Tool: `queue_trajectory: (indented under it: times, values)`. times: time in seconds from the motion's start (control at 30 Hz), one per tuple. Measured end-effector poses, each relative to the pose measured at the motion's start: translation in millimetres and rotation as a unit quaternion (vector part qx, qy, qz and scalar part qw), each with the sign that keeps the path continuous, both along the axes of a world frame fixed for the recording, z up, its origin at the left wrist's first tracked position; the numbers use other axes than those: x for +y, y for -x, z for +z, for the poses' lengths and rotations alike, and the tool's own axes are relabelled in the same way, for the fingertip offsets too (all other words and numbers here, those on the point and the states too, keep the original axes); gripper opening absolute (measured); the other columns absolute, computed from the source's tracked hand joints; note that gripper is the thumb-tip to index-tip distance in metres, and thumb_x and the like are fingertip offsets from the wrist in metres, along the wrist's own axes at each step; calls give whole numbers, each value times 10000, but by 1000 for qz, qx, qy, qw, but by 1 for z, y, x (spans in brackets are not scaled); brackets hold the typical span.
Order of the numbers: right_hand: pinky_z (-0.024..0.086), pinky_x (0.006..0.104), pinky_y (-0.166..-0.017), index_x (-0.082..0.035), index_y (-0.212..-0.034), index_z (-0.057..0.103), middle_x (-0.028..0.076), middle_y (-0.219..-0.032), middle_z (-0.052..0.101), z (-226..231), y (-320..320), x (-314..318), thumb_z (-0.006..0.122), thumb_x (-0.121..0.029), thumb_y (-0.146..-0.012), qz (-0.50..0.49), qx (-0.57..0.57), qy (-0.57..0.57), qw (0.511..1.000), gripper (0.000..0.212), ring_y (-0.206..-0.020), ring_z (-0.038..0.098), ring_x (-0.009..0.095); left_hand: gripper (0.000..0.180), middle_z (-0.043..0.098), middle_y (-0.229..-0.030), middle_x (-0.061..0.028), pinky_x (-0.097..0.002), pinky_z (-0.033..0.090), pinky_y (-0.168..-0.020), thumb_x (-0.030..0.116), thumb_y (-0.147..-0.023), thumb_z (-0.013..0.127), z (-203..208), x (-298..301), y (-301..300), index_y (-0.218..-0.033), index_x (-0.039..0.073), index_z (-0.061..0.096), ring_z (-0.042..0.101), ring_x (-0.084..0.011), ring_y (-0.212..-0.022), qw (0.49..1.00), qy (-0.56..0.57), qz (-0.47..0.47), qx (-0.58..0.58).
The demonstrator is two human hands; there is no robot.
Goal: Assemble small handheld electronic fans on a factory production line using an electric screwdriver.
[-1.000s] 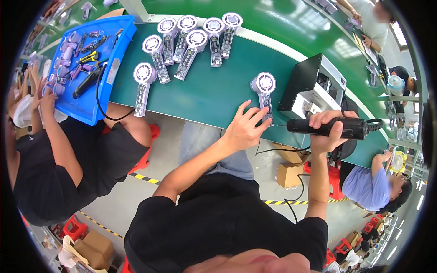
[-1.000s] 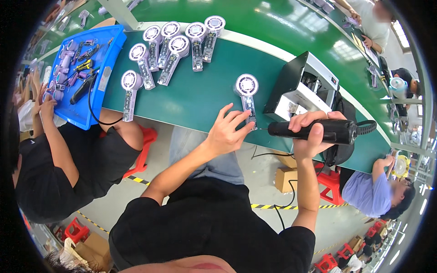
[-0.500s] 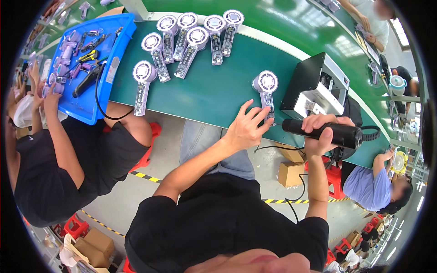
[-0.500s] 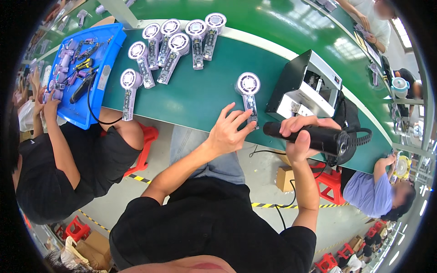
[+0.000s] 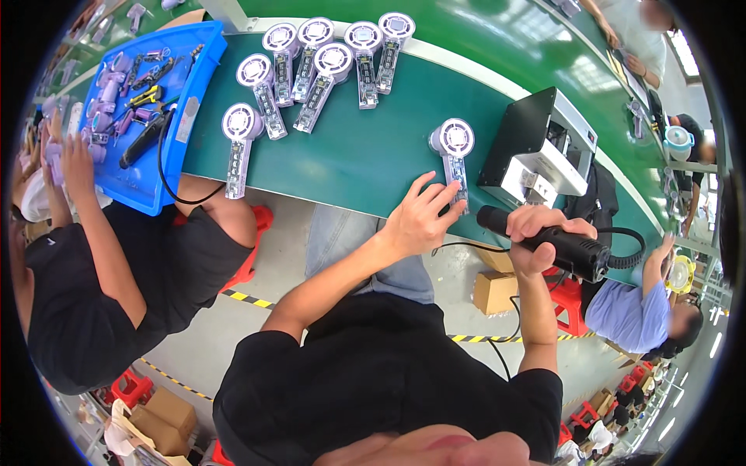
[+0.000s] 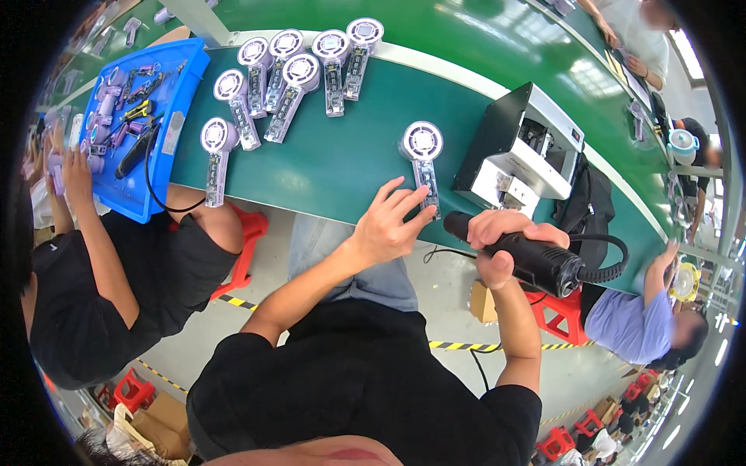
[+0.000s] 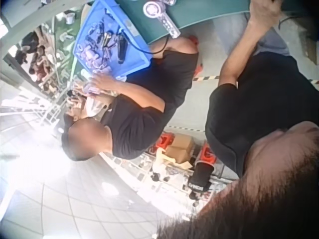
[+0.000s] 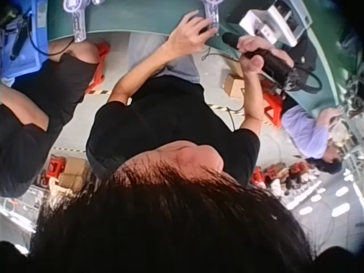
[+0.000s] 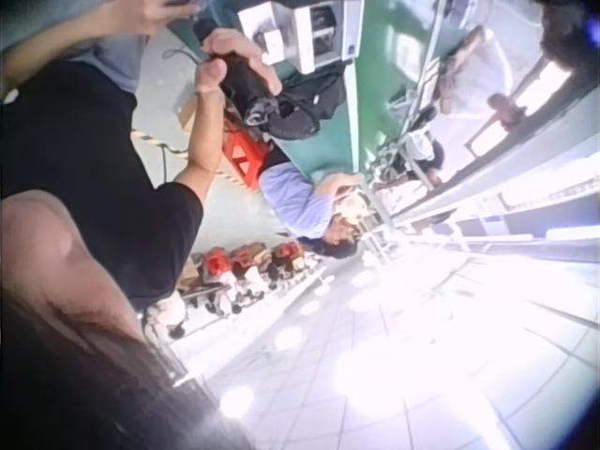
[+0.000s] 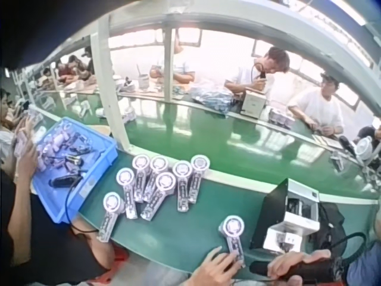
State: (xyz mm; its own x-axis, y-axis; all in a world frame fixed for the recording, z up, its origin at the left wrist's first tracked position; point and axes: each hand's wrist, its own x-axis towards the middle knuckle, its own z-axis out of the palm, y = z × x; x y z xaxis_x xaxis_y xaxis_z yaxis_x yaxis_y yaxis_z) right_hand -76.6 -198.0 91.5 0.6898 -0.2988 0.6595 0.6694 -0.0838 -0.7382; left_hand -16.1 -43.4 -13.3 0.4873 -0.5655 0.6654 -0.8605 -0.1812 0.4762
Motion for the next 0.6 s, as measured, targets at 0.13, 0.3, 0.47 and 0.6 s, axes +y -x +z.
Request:
queue_trajectory:
  times: [0.13,0.3,0.47,0.6]
  values:
    - [499,353,-468,-118,-1136,278,117,-695,542,14,2,-14,700,-382,-858,2,2,-5,1000,570,-485,528,206,285,593,-1134,-158,-475,441,-934,85,-728,706,5,1,-1,-1005,32,665,595,-287,-924,1000,-7,-16,12]
    - [491,359,-488,-78,-1233,311,130,-721,537,76,3,-48,637,-176,-914,-112,-12,75,991,467,-520,522,195,500,540,-1236,-139,-415,435,-905,74,-693,730,18,6,-7,-1173,45,595,564,-273,-962,996,-7,-30,87]
    - [490,378,-503,-56,-1265,321,126,-732,531,66,-10,-59,595,-109,-915,-122,0,40,992,448,-544,529,201,551,478,-1369,-104,-393,417,-914,100,-716,727,23,5,-10,-1240,48,563,531,-267,-1010,992,-49,-40,106]
    - [487,367,-500,-43,-1246,337,119,-735,537,61,-13,-63,686,-279,-888,-125,10,33,992,553,-548,538,196,551,480,-1381,-108,-394,421,-895,103,-719,734,21,6,-11,-1243,63,568,541,-280,-1023,991,-48,-47,116]
